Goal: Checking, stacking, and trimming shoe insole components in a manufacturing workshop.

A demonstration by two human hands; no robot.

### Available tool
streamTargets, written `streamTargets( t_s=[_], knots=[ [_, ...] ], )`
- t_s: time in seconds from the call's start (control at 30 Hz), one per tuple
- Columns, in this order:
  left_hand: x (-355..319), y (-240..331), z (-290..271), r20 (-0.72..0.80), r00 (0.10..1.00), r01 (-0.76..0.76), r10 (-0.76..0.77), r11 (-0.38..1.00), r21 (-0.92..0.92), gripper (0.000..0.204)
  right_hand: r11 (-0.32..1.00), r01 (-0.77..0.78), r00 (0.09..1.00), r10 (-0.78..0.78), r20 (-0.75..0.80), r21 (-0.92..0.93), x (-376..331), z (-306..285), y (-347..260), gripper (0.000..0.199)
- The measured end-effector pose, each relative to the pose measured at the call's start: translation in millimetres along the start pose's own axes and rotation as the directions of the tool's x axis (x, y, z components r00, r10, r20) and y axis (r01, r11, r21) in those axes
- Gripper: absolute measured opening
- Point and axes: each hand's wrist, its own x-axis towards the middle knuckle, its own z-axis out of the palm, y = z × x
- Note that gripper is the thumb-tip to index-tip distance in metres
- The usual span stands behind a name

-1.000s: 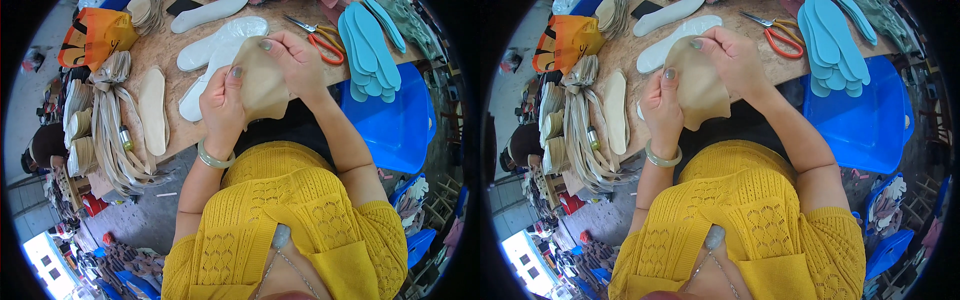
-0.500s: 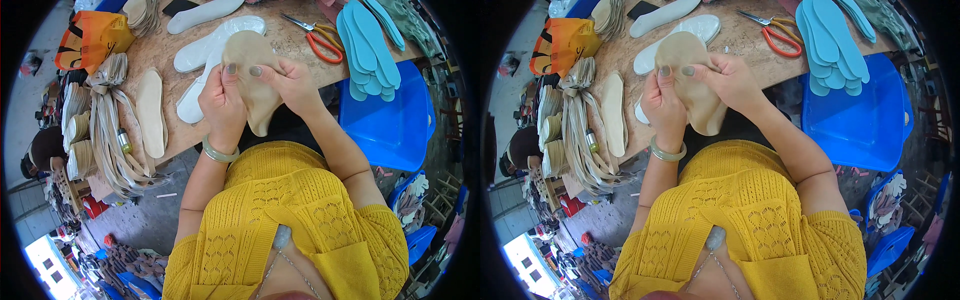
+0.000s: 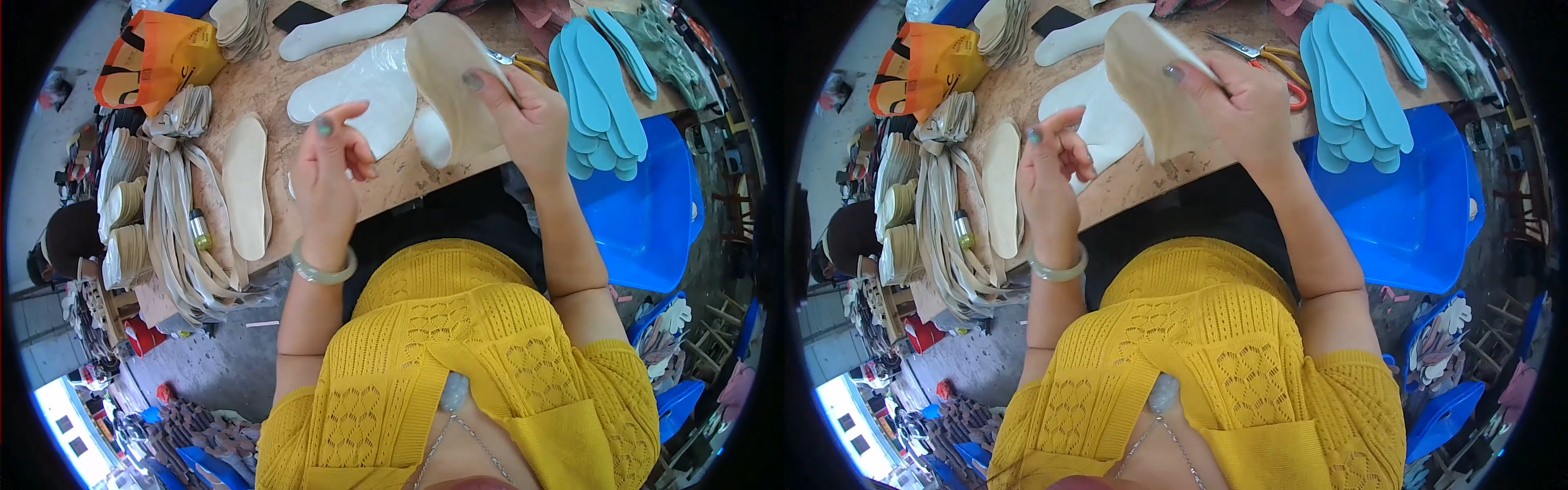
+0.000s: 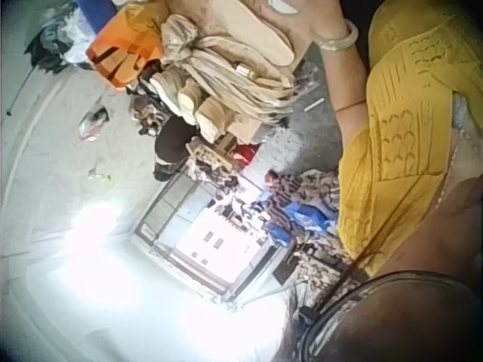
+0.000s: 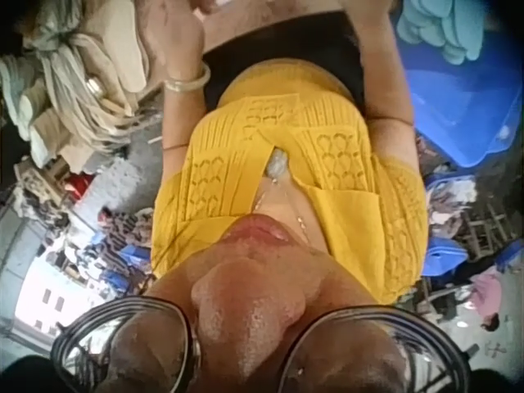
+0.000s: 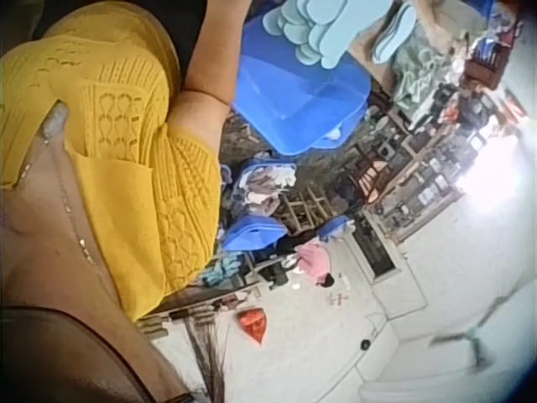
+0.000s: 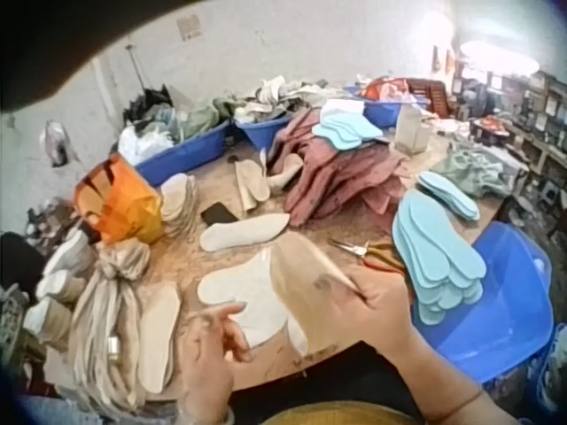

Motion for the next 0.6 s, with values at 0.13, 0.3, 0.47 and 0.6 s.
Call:
streamTargets(
  t_s=[0.13, 0.3, 0.47, 0.6],
  knots=[
    [-19.0, -12.0, -27.8, -0.024, 1.0, 0.015, -0.01, 0.97, 0.242, 0.026, 0.984, -0.034, 0.998, 0.043, -0.05, 0.173, 2.5, -1.8, 17.5, 0.017],
    [-1.6, -49.3, -45.2, 0.256, 0.904, -0.378, 0.344, 0.361, 0.852, 0.033, 0.687, -0.228, 0.955, 0.296, 0.02, 0.69, 9.3, -13.0, 34.0, 0.028],
    [31.7, -57.9, -54.5, 0.105, 0.988, -0.129, 0.113, 0.237, 0.963, 0.033, 0.694, -0.115, 0.931, 0.326, -0.167, 0.711, 24.0, -45.9, 37.4, 0.029],
    [48.7, -65.5, -64.3, 0.234, 0.972, -0.23, 0.038, 0.389, 0.892, 0.032, 0.944, 0.098, 0.87, 0.072, -0.488, 0.314, 13.0, -45.2, 16.3, 0.03]
  ],
)
